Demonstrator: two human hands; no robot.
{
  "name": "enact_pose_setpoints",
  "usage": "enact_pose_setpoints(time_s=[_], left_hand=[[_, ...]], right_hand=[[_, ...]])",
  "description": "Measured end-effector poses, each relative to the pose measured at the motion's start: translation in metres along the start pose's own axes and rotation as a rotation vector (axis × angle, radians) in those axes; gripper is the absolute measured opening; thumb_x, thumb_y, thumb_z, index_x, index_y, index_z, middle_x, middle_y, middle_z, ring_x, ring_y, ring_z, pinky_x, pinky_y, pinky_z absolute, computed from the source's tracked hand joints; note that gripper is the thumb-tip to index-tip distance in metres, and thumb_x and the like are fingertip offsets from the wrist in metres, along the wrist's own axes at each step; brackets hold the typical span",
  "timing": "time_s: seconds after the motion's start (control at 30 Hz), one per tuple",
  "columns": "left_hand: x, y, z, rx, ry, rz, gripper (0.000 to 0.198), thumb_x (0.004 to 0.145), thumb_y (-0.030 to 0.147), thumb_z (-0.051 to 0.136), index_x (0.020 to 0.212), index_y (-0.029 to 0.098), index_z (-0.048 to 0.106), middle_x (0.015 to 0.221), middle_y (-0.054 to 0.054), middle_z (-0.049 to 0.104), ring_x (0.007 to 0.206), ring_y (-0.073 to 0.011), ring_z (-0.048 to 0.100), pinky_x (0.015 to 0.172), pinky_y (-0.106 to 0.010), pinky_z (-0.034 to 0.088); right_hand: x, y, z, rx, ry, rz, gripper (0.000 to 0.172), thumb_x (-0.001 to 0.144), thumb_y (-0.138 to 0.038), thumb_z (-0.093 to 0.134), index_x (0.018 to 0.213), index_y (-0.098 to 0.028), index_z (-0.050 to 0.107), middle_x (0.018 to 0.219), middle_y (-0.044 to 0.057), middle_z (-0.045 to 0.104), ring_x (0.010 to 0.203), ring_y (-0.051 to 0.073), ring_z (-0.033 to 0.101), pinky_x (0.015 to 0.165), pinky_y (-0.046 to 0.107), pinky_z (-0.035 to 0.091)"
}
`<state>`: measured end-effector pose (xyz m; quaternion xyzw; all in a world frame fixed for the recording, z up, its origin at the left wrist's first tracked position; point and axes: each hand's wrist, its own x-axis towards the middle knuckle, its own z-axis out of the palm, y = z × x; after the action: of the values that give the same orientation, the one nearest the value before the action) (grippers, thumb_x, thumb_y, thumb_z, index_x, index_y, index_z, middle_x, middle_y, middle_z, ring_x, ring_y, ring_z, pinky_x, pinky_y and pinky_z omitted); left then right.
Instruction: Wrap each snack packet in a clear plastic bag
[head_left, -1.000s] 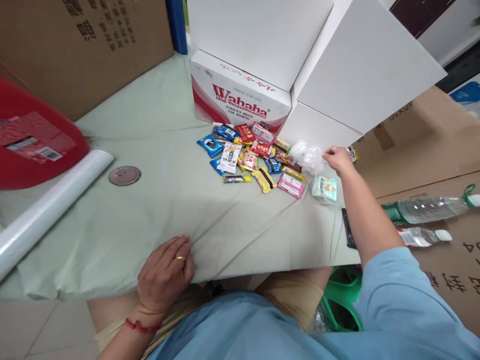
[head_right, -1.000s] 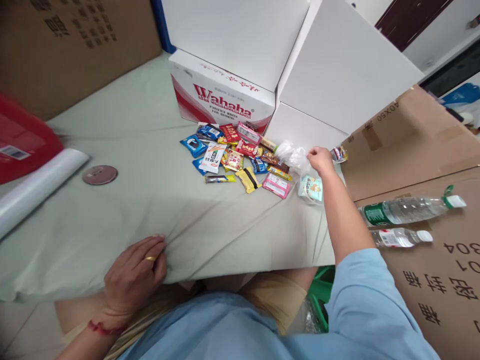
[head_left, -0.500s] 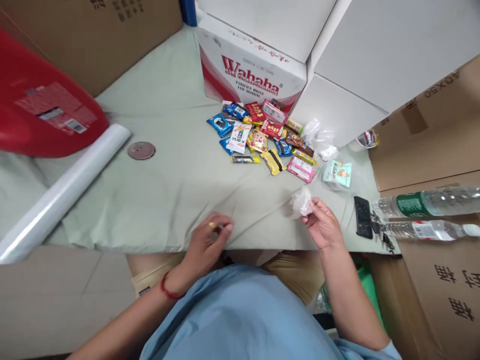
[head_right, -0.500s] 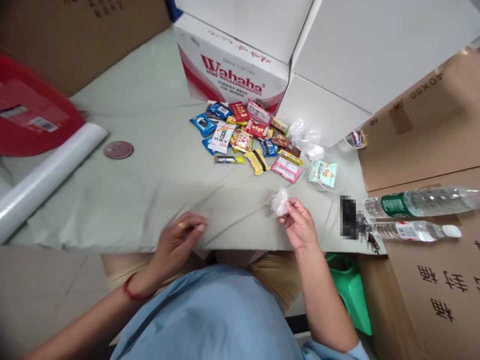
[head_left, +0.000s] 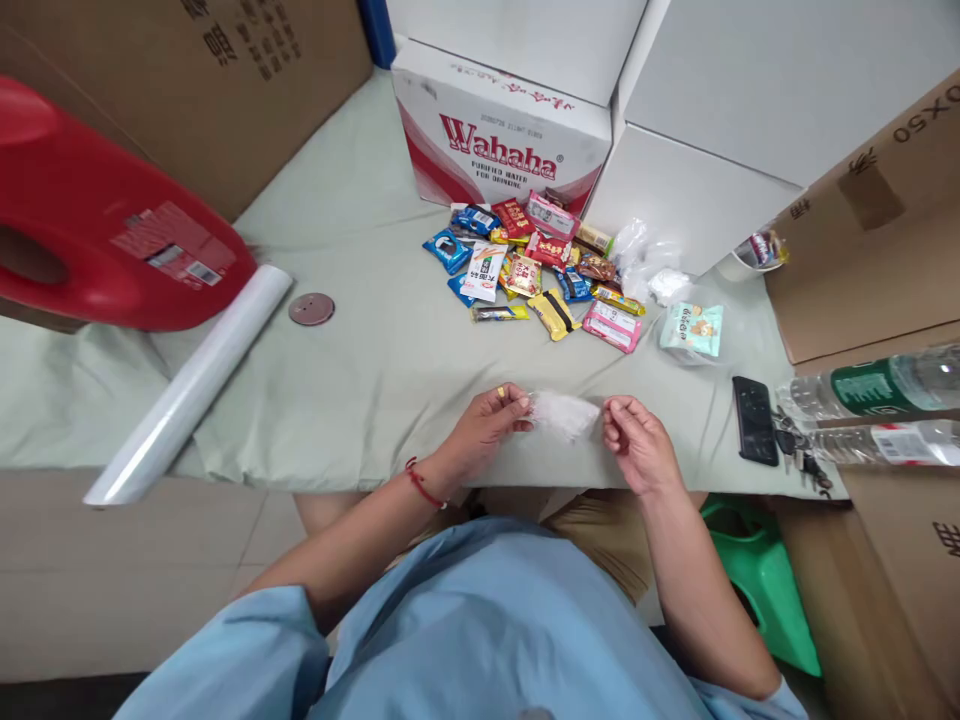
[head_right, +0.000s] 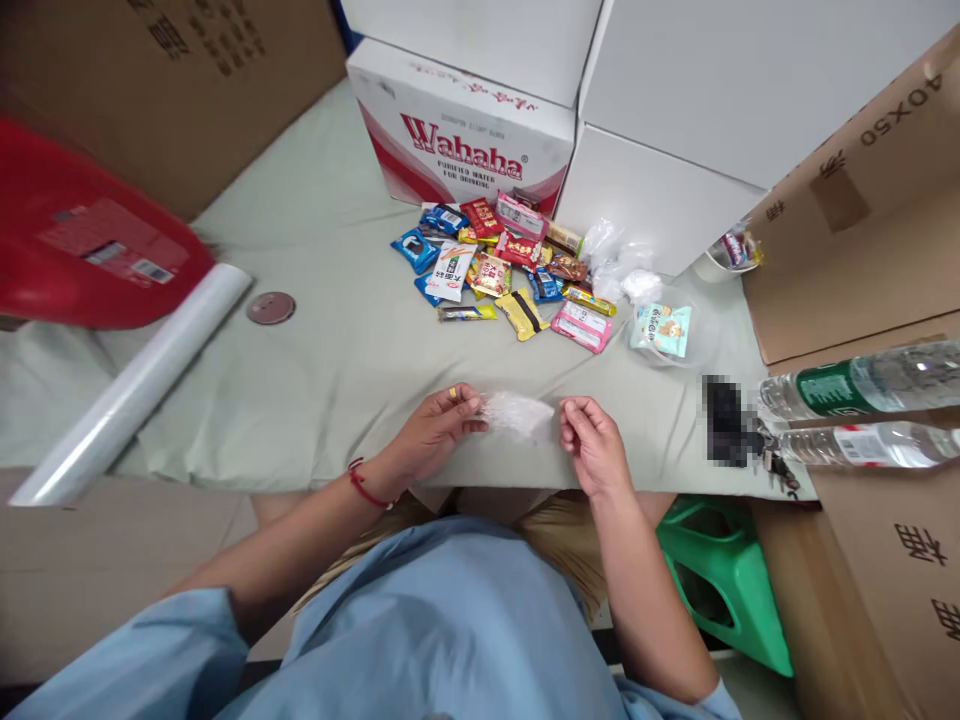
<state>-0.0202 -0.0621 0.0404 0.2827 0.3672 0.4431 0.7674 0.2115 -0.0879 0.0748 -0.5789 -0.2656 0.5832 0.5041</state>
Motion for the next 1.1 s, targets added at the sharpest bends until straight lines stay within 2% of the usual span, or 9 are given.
enact_pose_setpoints(time_s=[0.1, 0.23, 0.4, 0.5, 0.6, 0.7, 0.8, 0.93, 1.1], left_hand=[[-0.012, 0.000, 0.000, -0.143, 0.060, -0.056, 0.039, 0.070, 0.041, 0.092, 0.078, 0.019, 0.062, 0.083, 0.002, 0.059, 0.081, -0.0135, 0.062, 0.076, -0.030, 0.058], [-0.025, 0.000, 0.004, -0.227, 0.105, -0.020, 0.032, 0.073, 0.035, 0.089, 0.079, 0.018, 0.063, 0.086, 0.001, 0.058, 0.085, -0.0141, 0.061, 0.082, -0.037, 0.063], [-0.039, -0.001, 0.005, -0.169, 0.042, -0.016, 0.028, 0.074, 0.032, 0.086, 0.074, 0.016, 0.063, 0.118, -0.004, 0.062, 0.097, -0.0163, 0.060, 0.082, -0.037, 0.065], [-0.045, -0.002, 0.003, -0.114, 0.047, -0.064, 0.030, 0.075, 0.035, 0.085, 0.073, 0.016, 0.062, 0.131, -0.006, 0.060, 0.098, -0.0171, 0.059, 0.077, -0.034, 0.065], [-0.047, 0.001, -0.003, -0.057, 0.153, -0.054, 0.032, 0.076, 0.038, 0.084, 0.074, 0.017, 0.060, 0.130, -0.007, 0.060, 0.103, -0.0195, 0.060, 0.074, -0.032, 0.064], [-0.047, 0.011, -0.009, -0.006, 0.251, -0.007, 0.033, 0.075, 0.039, 0.084, 0.073, 0.017, 0.059, 0.117, -0.007, 0.064, 0.104, -0.0197, 0.061, 0.076, -0.029, 0.061], [-0.046, 0.023, -0.012, -0.019, 0.248, 0.043, 0.033, 0.079, 0.042, 0.079, 0.073, 0.018, 0.057, 0.116, -0.008, 0.067, 0.103, -0.0195, 0.062, 0.079, -0.029, 0.060], [-0.047, 0.027, -0.011, -0.101, 0.091, 0.113, 0.028, 0.085, 0.047, 0.069, 0.100, 0.024, 0.064, 0.146, -0.010, 0.060, 0.120, -0.0273, 0.063, 0.087, -0.041, 0.060], [-0.042, 0.003, -0.006, 0.245, 0.050, 0.236, 0.058, 0.073, 0.038, 0.086, 0.124, 0.029, 0.059, 0.158, -0.009, 0.047, 0.139, -0.0282, 0.051, 0.110, -0.044, 0.047]], right_hand=[[-0.003, 0.014, 0.001, -0.094, 0.062, -0.214, 0.037, 0.077, -0.053, 0.088, 0.086, -0.021, 0.070, 0.072, -0.003, 0.055, 0.060, 0.009, 0.047, 0.051, 0.020, 0.039], [-0.012, 0.032, 0.010, -0.193, -0.062, -0.272, 0.031, 0.090, -0.053, 0.076, 0.091, -0.023, 0.071, 0.077, -0.002, 0.057, 0.062, 0.011, 0.047, 0.053, 0.023, 0.040], [-0.011, 0.042, 0.030, -0.228, -0.244, -0.271, 0.051, 0.077, -0.051, 0.088, 0.117, -0.026, 0.069, 0.108, 0.004, 0.069, 0.087, 0.017, 0.060, 0.074, 0.028, 0.052], [-0.004, 0.040, 0.038, -0.192, -0.301, -0.249, 0.038, 0.078, -0.052, 0.085, 0.099, -0.024, 0.072, 0.088, 0.001, 0.068, 0.082, 0.018, 0.060, 0.077, 0.029, 0.051], [0.001, 0.037, 0.035, -0.240, -0.311, -0.229, 0.030, 0.083, -0.051, 0.081, 0.082, -0.023, 0.071, 0.071, -0.002, 0.060, 0.069, 0.015, 0.053, 0.068, 0.027, 0.046], [0.001, 0.033, 0.028, -0.309, -0.313, -0.254, 0.029, 0.084, -0.050, 0.080, 0.080, -0.022, 0.073, 0.073, -0.001, 0.060, 0.071, 0.015, 0.052, 0.067, 0.026, 0.044], [-0.005, 0.028, 0.025, -0.351, -0.336, -0.281, 0.025, 0.087, -0.046, 0.079, 0.081, -0.022, 0.074, 0.083, 0.001, 0.064, 0.079, 0.016, 0.056, 0.072, 0.026, 0.047], [-0.018, 0.019, 0.031, -0.047, -0.354, -0.044, 0.025, 0.085, -0.045, 0.080, 0.084, -0.021, 0.072, 0.078, 0.002, 0.065, 0.070, 0.015, 0.059, 0.061, 0.025, 0.053], [-0.021, 0.017, 0.036, 0.389, -0.300, 0.325, 0.024, 0.072, -0.031, 0.084, 0.084, -0.020, 0.066, 0.066, 0.001, 0.064, 0.056, 0.012, 0.055, 0.041, 0.015, 0.044]])
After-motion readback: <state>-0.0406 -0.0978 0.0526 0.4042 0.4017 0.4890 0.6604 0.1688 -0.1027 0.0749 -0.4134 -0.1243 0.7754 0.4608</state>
